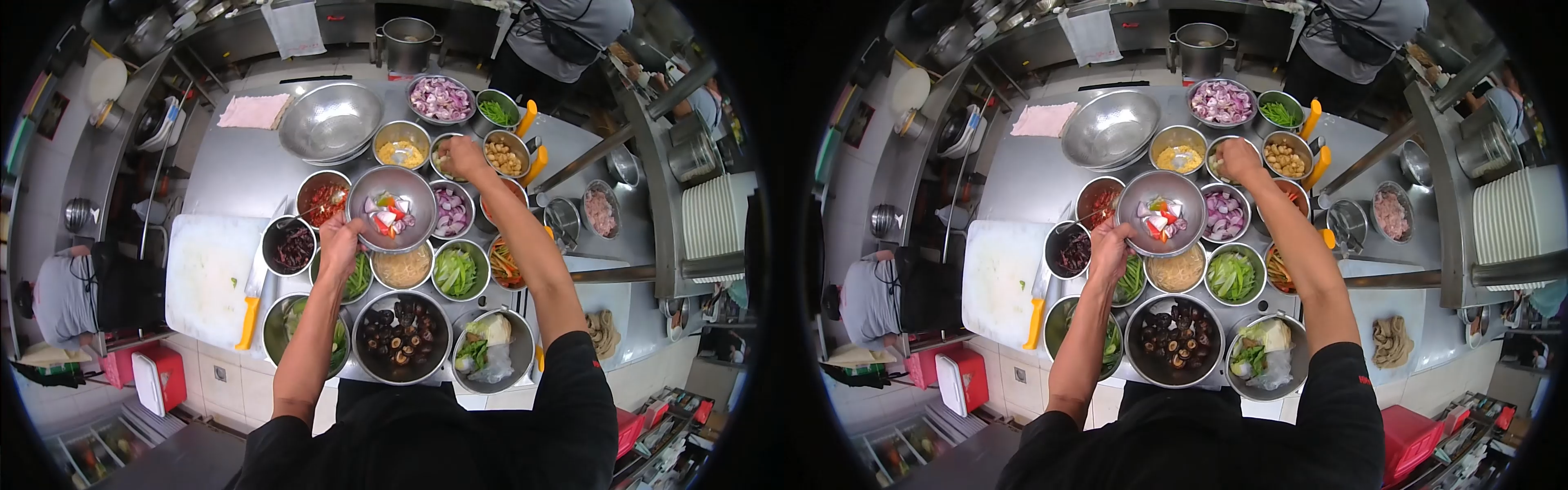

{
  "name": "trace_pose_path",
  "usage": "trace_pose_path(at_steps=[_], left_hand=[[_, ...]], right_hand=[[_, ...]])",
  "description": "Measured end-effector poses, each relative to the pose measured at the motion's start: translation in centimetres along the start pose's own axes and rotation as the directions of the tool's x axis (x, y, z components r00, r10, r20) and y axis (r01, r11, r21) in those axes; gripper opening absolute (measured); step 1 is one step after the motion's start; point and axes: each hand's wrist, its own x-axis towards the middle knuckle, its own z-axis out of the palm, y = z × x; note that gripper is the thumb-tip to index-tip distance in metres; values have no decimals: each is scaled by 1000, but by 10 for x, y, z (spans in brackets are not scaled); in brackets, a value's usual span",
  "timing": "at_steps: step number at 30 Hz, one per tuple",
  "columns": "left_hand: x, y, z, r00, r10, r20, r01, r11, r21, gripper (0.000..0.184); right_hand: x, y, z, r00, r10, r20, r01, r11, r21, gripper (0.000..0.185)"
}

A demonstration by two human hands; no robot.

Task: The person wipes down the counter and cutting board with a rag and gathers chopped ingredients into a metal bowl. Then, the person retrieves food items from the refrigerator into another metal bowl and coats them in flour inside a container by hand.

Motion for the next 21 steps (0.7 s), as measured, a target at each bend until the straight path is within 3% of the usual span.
trace_pose_path(at_steps=[2,3,6,9,12,14,15,17,20,21], left_hand=[[0,4,5,1000,-14,1,14,1000,3,12],[0,5,6,1000,-22,0,22,1000,5,12],[4,4,8,1000,-10,-8,10,1000,-7,11],[11,1,8,1000,-28,-13,28,1000,5,11],[11,4,12,999,-36,-15,35,999,-11,10],[13,4,14,1000,-21,-4,21,1000,1,11],[14,3,15,1000,-16,-1,16,1000,7,11],[19,-3,14,999,-23,23,23,1000,-1,13],[21,-8,21,998,-41,37,43,998,-41,16],[21,-8,24,998,-48,40,51,997,-58,16]], right_hand=[[4,8,8,1000,-19,-19,20,1000,21,20],[6,7,8,998,55,38,-57,997,44,18],[6,9,3,1000,10,-16,-9,998,64,20],[1,11,-6,993,92,-79,-77,981,178,20],[-5,16,-19,981,183,-69,-146,919,366,23],[-15,4,-37,985,172,-35,-111,768,631,26],[-22,-5,-46,987,161,-18,-95,662,743,28],[-44,-38,-65,996,-12,83,-61,569,820,31],[-73,-81,-76,972,-220,85,123,781,613,30],[-76,-81,-76,977,-214,28,153,778,609,29]])
